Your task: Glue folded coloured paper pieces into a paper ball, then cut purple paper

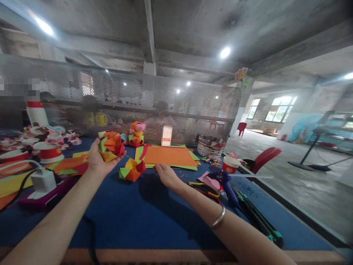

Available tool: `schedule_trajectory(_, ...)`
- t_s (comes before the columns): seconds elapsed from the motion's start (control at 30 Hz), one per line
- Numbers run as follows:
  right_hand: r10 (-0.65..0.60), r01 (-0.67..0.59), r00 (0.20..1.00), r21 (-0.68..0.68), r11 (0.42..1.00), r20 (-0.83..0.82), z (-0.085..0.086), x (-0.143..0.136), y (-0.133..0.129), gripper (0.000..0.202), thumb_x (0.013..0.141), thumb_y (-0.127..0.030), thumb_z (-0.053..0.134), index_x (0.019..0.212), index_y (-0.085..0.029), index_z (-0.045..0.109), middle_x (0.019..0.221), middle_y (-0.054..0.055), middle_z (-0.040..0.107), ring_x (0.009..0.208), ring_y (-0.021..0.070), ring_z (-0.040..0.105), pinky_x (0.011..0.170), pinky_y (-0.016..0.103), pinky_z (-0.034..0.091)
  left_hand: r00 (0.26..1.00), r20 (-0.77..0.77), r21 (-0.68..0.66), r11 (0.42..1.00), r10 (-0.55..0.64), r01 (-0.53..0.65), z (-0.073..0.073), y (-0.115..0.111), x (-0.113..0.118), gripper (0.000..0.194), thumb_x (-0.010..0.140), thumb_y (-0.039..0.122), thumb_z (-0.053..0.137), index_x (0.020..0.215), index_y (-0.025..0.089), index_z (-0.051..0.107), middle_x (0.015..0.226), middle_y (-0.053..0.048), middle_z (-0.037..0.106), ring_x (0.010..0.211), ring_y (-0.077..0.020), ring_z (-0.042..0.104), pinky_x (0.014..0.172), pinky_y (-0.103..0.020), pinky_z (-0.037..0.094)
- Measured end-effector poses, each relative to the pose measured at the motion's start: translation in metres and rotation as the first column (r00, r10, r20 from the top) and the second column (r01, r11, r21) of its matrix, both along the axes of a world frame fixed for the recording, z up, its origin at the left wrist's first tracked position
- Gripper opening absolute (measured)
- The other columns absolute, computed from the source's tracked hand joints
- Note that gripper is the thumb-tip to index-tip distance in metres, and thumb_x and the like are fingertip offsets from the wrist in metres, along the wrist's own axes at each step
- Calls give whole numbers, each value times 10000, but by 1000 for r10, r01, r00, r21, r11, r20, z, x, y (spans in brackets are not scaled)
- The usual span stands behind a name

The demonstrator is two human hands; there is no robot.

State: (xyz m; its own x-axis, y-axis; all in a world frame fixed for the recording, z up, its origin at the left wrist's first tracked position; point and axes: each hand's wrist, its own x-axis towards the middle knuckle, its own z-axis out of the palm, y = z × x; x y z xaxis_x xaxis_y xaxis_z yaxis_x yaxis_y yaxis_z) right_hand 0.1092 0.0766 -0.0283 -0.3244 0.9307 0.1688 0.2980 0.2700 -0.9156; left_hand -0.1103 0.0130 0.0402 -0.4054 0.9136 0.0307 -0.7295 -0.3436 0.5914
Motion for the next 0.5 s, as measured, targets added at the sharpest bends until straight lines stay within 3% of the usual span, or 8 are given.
schedule_trajectory(0.13, 64, -70, 997, -251, 965, -32, -1, -23, 13, 242, 888, -172, 593, 651, -207, 565, 605, 25, 578, 569, 188, 579, 624, 364, 532, 980, -90, -154, 969, 179, -192, -16, 12, 3, 253, 1035, 365, 485, 912, 226, 657, 700, 21, 716, 590, -163, 692, 648, -306, 637)
schedule_trajectory(0.27, 135, -192, 978, -447, 874, -156, -1, -45, 15, 138, 879, -187, 637, 744, -203, 617, 661, 37, 625, 591, 178, 631, 612, 317, 577, 938, -145, -289, 893, 315, -345, -26, 21, 6, 228, 979, 393, 570, 839, 224, 636, 637, 30, 637, 493, -143, 617, 526, -255, 574)
schedule_trajectory(0.37, 122, -236, 959, -486, 841, -254, -1, -56, 12, 145, 927, -216, 603, 784, -203, 622, 681, 34, 625, 603, 159, 628, 628, 296, 593, 951, -111, -344, 887, 288, -308, -32, 23, 8, 289, 976, 413, 562, 778, 209, 618, 597, 26, 607, 450, -141, 579, 475, -242, 526)
schedule_trajectory(0.5, 84, -268, 917, -444, 855, -390, -3, -63, 3, 162, 940, -287, 624, 804, -199, 615, 631, -7, 568, 589, 147, 602, 588, 281, 590, 964, 36, -261, 934, 263, -245, -34, 22, 13, 307, 1004, 359, 507, 782, 190, 634, 639, 11, 658, 469, -134, 588, 534, -250, 546)
